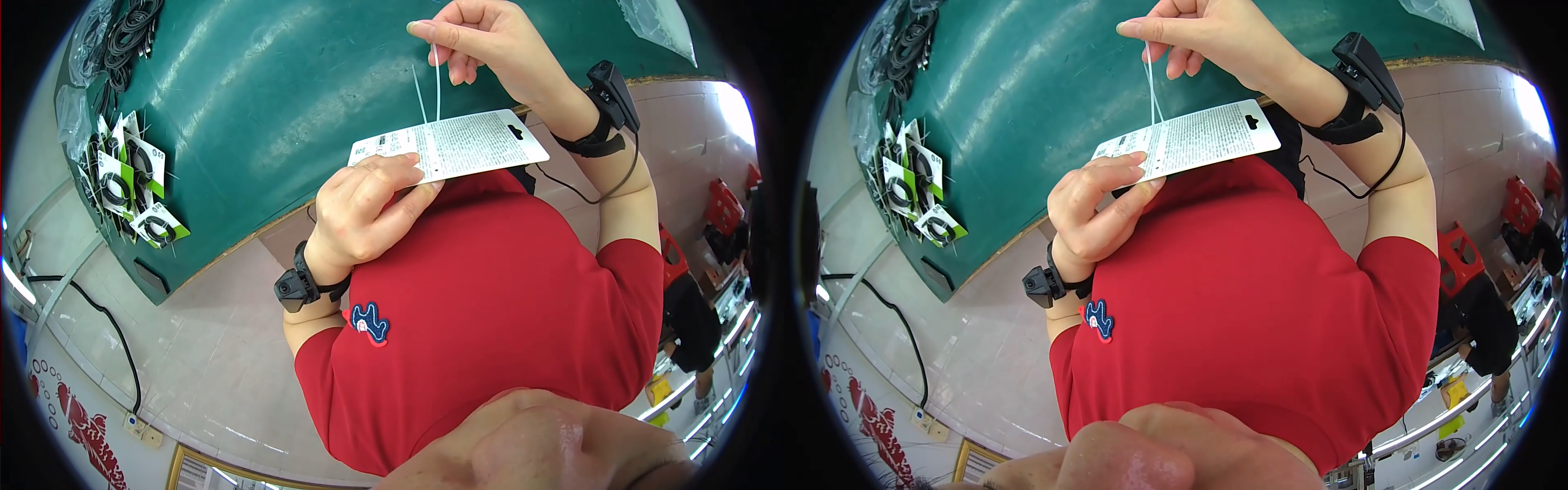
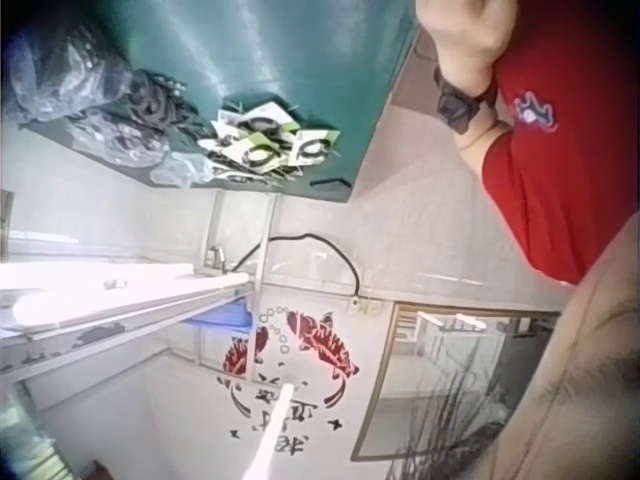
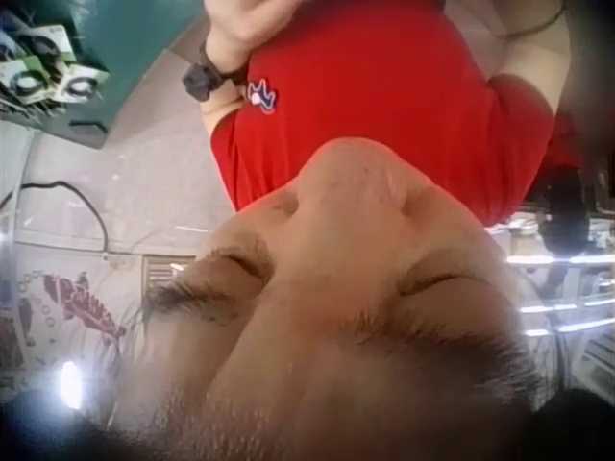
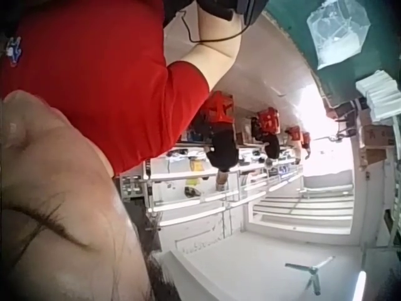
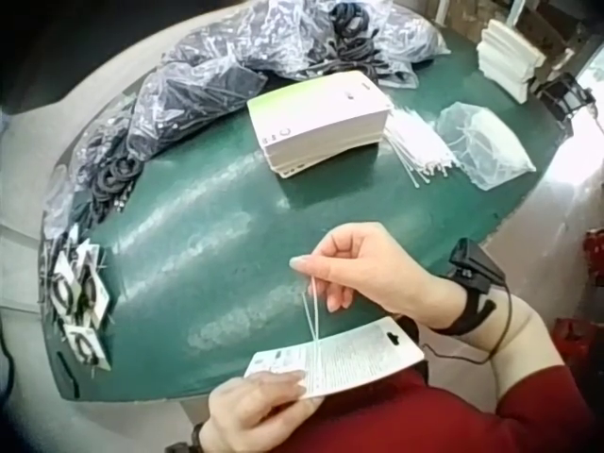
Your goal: Packaging USB cables onto display cards using plastic ties at a factory workbench.
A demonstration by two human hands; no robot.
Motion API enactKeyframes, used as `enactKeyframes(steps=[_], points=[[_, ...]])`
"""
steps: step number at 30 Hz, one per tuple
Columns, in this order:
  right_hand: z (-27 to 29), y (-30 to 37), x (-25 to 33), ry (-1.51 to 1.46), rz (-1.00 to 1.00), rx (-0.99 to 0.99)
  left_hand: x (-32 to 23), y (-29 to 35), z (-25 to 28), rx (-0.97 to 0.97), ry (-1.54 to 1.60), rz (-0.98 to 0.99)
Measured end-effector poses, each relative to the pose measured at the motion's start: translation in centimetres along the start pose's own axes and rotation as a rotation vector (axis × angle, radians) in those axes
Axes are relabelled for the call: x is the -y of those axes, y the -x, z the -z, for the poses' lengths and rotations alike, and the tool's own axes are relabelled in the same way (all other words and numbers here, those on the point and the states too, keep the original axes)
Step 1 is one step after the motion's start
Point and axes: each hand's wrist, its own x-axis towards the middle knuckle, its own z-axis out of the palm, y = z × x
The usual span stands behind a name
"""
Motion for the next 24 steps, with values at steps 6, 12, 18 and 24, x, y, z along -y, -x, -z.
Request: enactKeyframes(steps=[6,12,18,24], points=[[-0.02,-0.18,0.11,0.002,0.004,-0.01,0.07,0.08,-0.04,-0.002,0.01,-0.001],[-0.08,-0.16,-0.12,-0.003,0.009,-0.001,0.07,0.01,-0.03,-0.001,0.011,0.004],[-0.06,-0.24,-0.39,0.022,-0.033,0.005,-0.08,-0.14,0.16,0.013,0.016,0.02],[-0.02,-0.48,-0.57,0.07,-0.065,-0.011,0.0,-0.06,0.05,-0.014,0.026,0.02]])
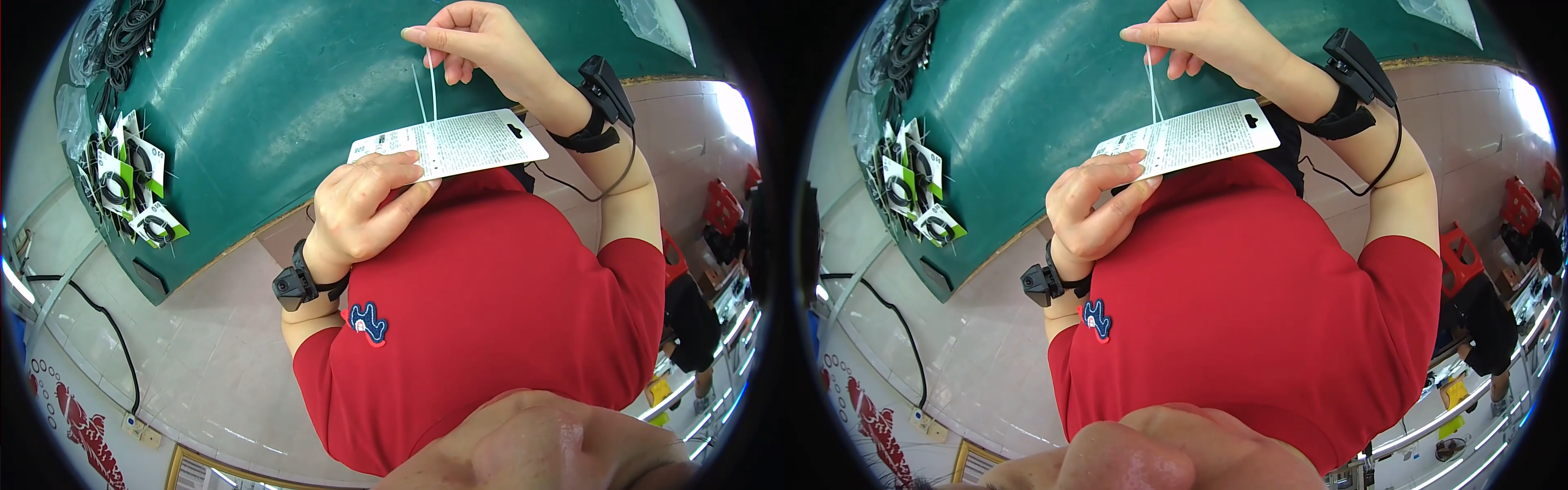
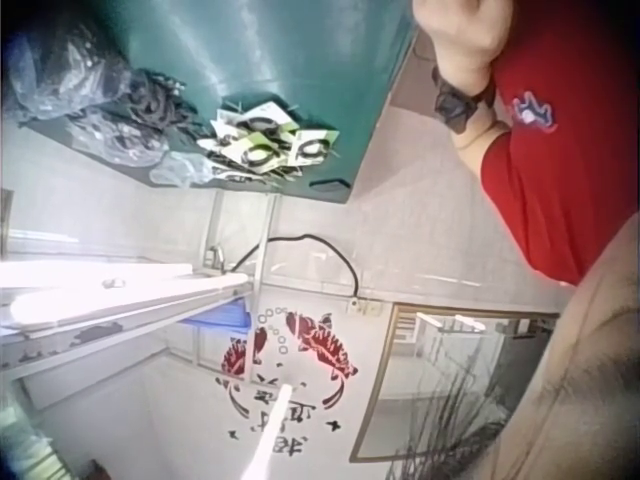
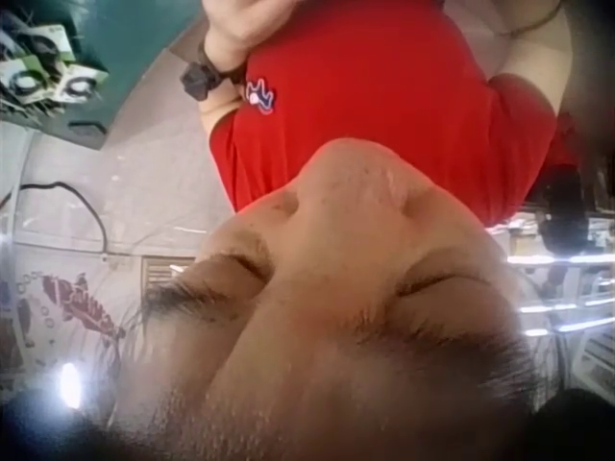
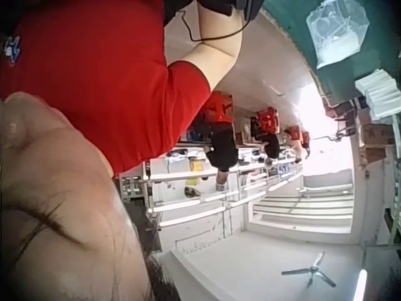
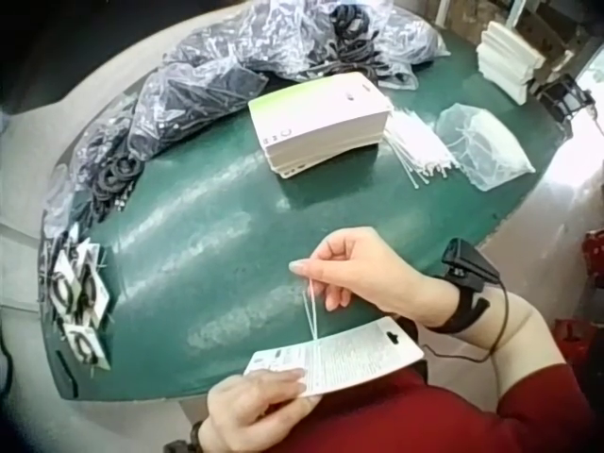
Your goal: Packaging USB cables onto display cards using plastic ties at a factory workbench.
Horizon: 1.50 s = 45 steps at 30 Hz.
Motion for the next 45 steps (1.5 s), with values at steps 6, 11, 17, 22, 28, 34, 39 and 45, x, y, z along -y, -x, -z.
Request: enactKeyframes(steps=[6,11,17,22,28,34,39,45], points=[[-0.2,-0.1,-0.2,0.024,-0.005,0.008,0.2,0.1,-0.1,0.003,0.017,-0.006],[-0.2,-0.1,-0.5,0.027,-0.005,0.015,0.2,0.0,0.0,0.01,0.017,0.0],[-0.2,0.0,-0.5,0.038,-0.019,0.039,0.1,0.0,-0.1,-0.007,0.008,0.004],[0.1,-0.5,-1.3,0.144,-0.05,0.06,0.0,0.0,0.0,-0.01,-0.009,0.005],[-0.1,-0.7,-2.2,0.311,0.051,0.015,0.1,0.0,0.0,-0.019,-0.004,-0.012],[-0.5,-0.3,-2.1,0.296,0.061,0.019,0.2,0.0,-0.1,-0.032,0.001,-0.006],[-1.5,1.7,-0.8,0.225,0.046,0.136,0.4,-0.3,0.2,-0.027,0.004,-0.005],[-1.4,2.9,0.3,0.232,-0.056,0.406,0.3,-0.8,0.5,0.031,-0.051,-0.003]])
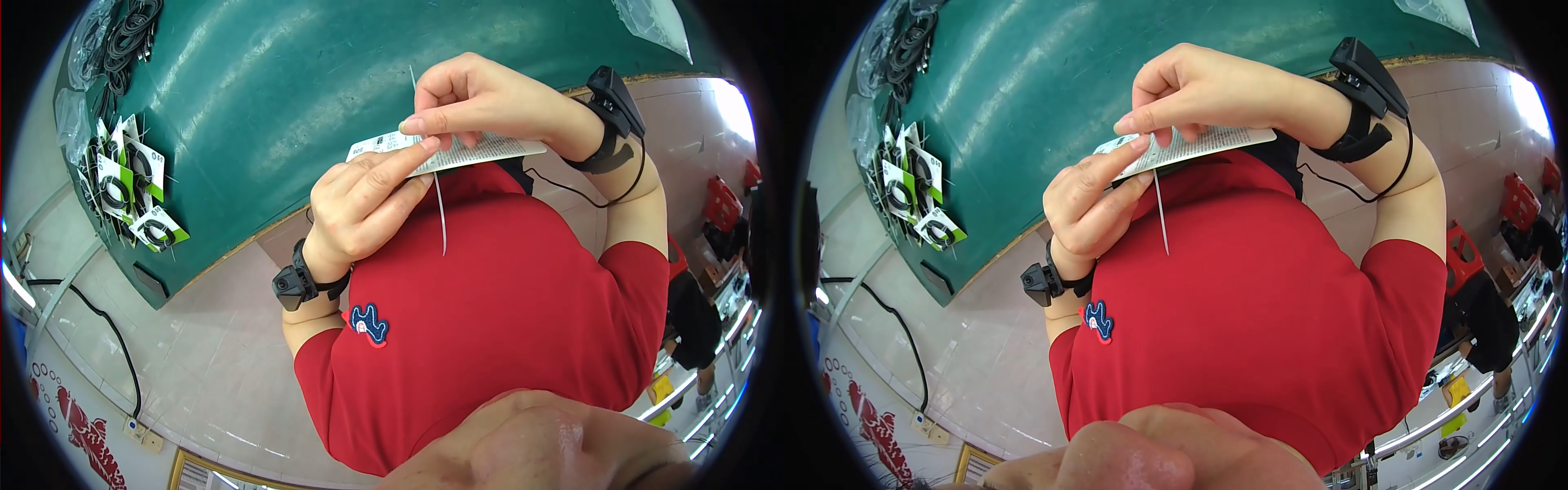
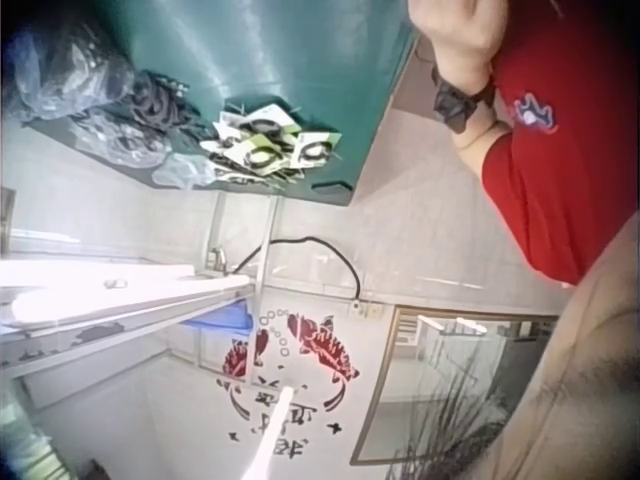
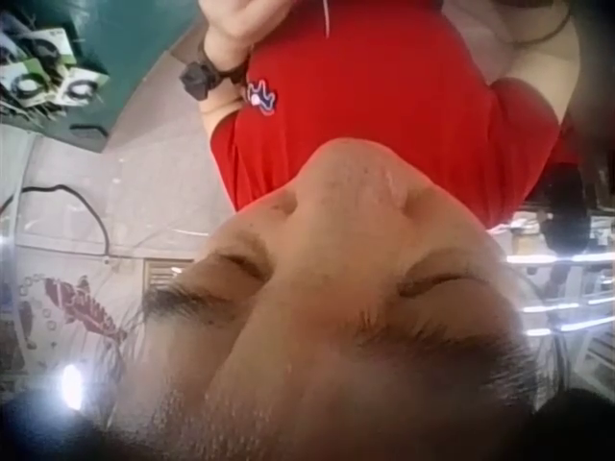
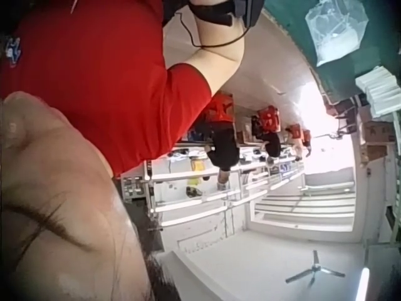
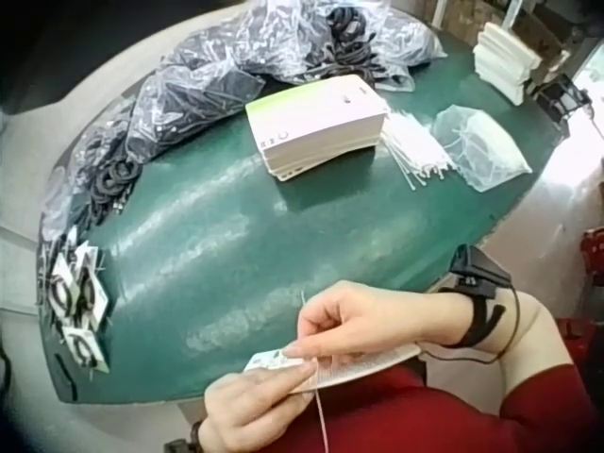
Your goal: Packaging USB cables onto display cards using plastic ties at a factory workbench.
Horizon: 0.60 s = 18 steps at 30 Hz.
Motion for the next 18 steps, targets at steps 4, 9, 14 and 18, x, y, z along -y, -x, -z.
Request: enactKeyframes(steps=[4,9,14,18], points=[[1.0,-0.8,-0.5,0.163,-0.041,0.091,0.7,0.2,-0.5,-0.02,0.016,-0.055],[1.5,-0.7,-1.1,-0.044,-0.085,0.133,0.2,0.4,-0.3,0.01,0.012,-0.047],[1.6,-0.9,-1.9,0.018,-0.013,0.112,0.3,0.3,-0.2,0.007,0.001,-0.052],[1.8,-0.9,-1.8,0.105,0.017,0.143,0.4,0.4,-0.4,0.01,0.002,-0.054]])
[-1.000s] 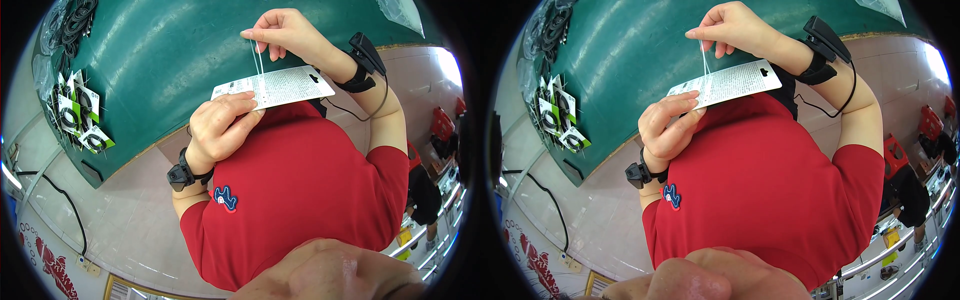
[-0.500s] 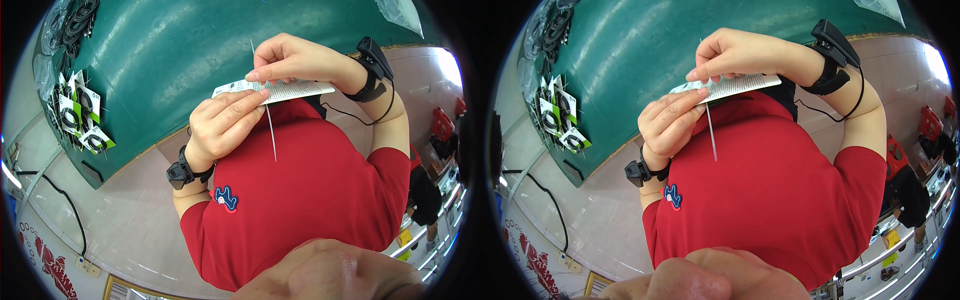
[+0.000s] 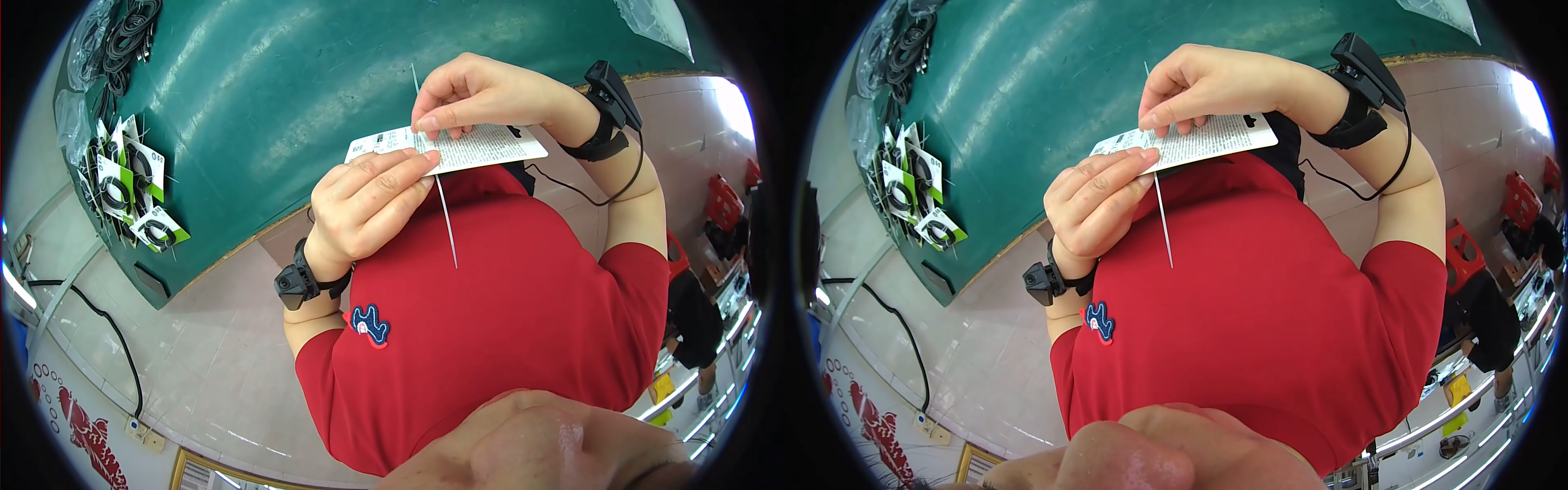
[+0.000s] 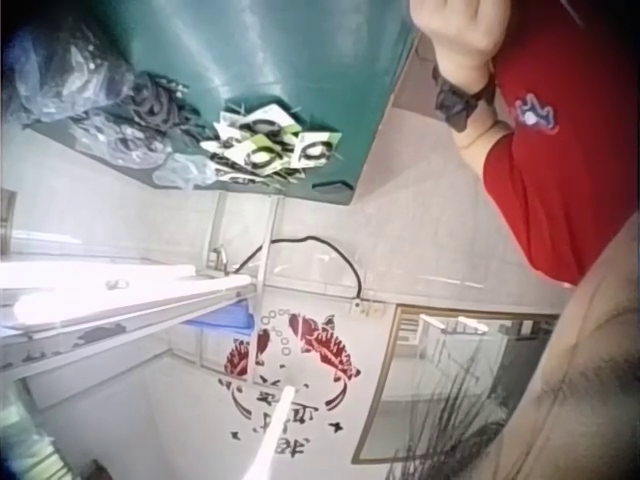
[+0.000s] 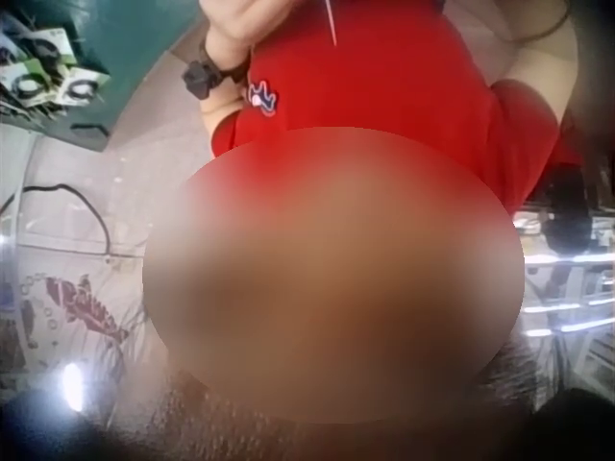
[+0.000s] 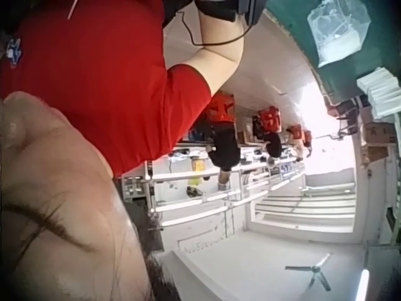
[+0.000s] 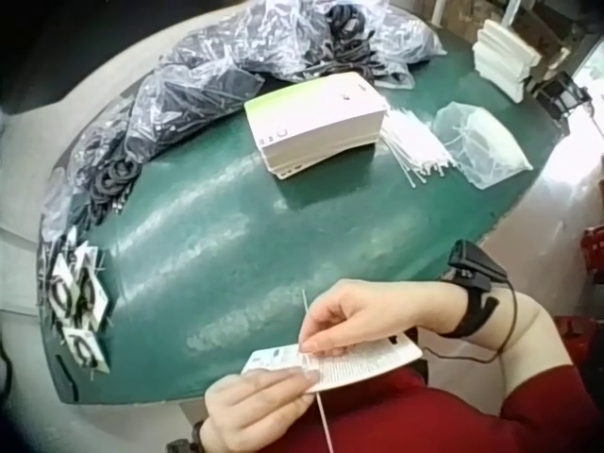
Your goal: Packaging USB cables onto display cards using plastic ties at a factory workbench.
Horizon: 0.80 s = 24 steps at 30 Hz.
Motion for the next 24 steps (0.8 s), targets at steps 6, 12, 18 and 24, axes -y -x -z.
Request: enactKeyframes(steps=[6,12,18,24], points=[[-0.2,0.0,-0.1,0.017,0.003,0.025,0.1,-0.1,-0.2,-0.039,-0.001,-0.001],[-0.4,0.6,0.2,0.077,0.065,0.05,0.3,-0.2,-0.2,-0.044,0.006,-0.011],[-0.5,1.3,0.1,0.225,0.176,0.057,-0.5,-0.2,0.2,0.015,0.023,0.029],[-0.9,2.3,0.8,0.441,0.378,-0.05,-0.2,-0.4,0.0,0.018,0.017,0.033]])
